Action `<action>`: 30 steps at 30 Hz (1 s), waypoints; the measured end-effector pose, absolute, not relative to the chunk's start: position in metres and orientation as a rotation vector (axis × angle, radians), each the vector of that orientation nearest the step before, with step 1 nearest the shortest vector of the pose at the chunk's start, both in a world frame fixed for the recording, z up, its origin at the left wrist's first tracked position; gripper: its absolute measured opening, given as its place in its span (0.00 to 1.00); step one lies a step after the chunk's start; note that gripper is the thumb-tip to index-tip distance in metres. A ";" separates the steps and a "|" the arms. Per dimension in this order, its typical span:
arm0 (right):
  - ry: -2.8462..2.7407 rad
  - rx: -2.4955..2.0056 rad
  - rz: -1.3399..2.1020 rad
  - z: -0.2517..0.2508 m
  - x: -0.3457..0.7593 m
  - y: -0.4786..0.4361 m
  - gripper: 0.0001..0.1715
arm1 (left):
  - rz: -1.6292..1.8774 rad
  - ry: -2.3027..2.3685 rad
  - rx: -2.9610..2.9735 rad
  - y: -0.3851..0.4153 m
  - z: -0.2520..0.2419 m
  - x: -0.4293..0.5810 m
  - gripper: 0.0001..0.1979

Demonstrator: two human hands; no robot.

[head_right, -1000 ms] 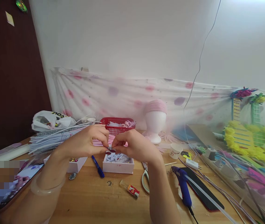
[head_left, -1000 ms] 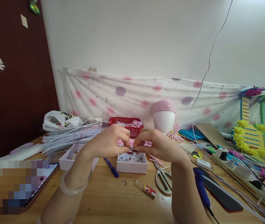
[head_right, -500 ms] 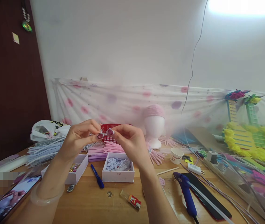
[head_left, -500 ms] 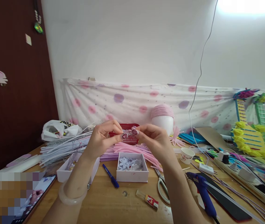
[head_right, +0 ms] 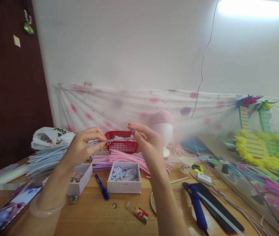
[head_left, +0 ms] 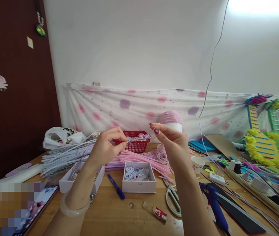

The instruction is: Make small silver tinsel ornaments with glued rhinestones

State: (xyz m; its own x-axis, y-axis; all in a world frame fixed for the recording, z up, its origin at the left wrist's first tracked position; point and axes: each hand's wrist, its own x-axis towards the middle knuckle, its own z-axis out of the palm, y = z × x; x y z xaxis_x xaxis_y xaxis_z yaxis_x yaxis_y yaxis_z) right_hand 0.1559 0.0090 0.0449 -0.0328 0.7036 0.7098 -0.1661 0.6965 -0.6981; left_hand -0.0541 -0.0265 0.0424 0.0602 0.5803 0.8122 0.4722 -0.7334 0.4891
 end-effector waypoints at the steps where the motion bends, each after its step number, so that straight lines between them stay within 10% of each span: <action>1: -1.450 -0.457 0.764 0.045 0.155 0.010 0.07 | 1.789 1.104 2.219 -0.026 0.042 -0.054 0.07; 18: -2.013 -0.469 0.696 0.039 0.139 0.001 0.12 | 1.628 0.879 2.152 -0.034 0.046 -0.051 0.05; 30: -1.720 -0.286 0.863 0.024 0.109 -0.006 0.04 | 2.089 0.450 1.081 -0.016 0.031 -0.013 0.08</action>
